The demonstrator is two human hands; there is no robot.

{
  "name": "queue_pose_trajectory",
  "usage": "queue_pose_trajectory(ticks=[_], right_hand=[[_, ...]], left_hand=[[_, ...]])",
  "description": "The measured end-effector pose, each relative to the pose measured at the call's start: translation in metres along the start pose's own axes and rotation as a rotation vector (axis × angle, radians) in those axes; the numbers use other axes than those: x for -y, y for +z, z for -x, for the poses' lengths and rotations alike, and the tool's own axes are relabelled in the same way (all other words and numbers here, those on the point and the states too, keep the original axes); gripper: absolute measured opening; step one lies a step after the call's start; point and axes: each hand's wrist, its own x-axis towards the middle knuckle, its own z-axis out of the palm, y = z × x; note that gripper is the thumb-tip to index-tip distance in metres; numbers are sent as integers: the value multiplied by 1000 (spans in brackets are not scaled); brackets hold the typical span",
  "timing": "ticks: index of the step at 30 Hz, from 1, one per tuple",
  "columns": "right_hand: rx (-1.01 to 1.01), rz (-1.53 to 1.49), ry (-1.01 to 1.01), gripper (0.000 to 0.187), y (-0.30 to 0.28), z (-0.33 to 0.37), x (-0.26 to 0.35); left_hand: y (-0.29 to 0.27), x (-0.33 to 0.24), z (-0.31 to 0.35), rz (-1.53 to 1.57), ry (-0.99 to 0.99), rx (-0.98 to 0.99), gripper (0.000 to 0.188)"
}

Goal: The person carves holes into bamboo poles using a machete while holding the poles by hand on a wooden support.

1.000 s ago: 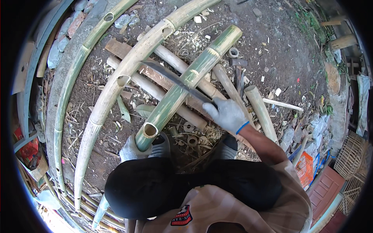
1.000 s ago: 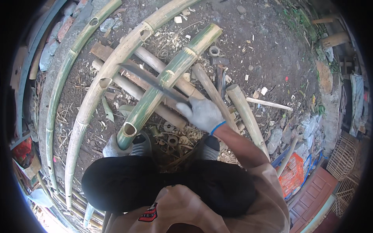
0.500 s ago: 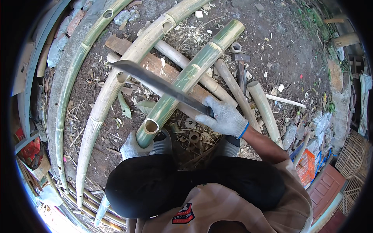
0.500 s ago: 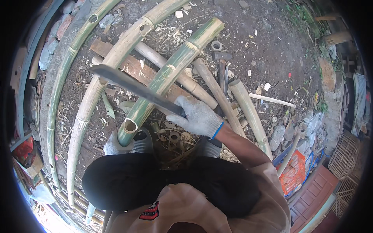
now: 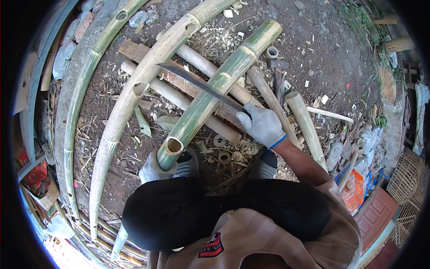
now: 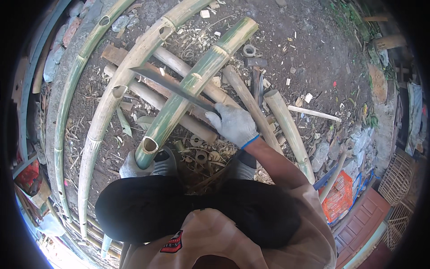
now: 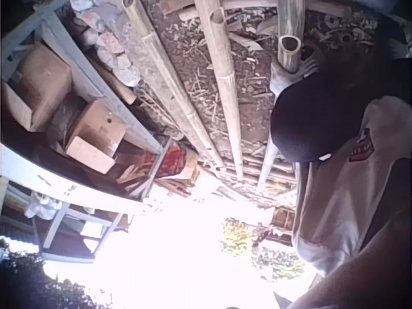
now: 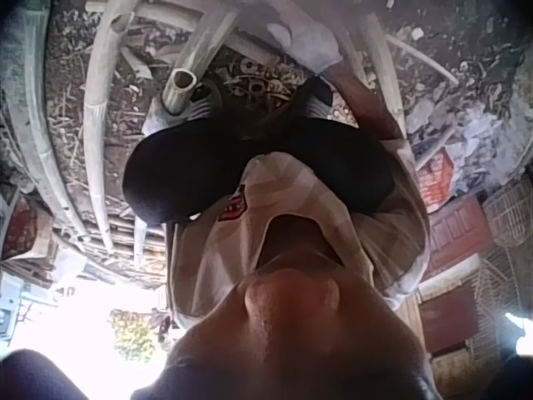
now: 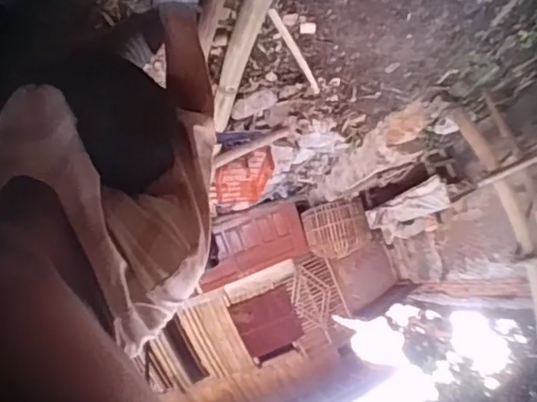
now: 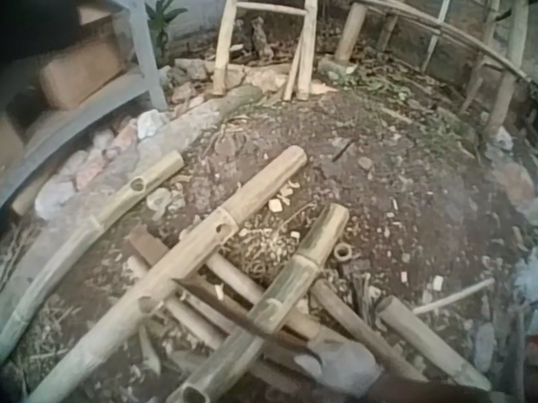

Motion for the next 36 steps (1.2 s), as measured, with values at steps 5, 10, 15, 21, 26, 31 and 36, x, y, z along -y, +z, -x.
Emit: queue_pose_trajectory(ticks=[5, 10, 15, 21, 26, 31, 36], right_hand=[[-131, -91, -226, 48, -16, 18, 25], [59, 73, 24, 47, -10, 1, 10], [-60, -70, -176, 47, -18, 15, 21], [103, 33, 30, 51, -6, -3, -1], [-74, -180, -283, 45, -18, 21, 20], [126, -49, 12, 53, -10, -4, -6], [8, -168, -335, 52, -28, 17, 20]], left_hand=[[-2, -4, -4, 2, 15, 7, 64], [1, 3, 0, -54, 5, 16, 68], [-2, -4, -6, -19, -15, 43, 69], [0, 6, -6, -36, 5, 56, 70], [-6, -5, 0, -14, 10, 38, 68], [-2, 2, -3, -28, 3, 27, 65], [-9, -5, -1, -3, -31, 32, 64]])
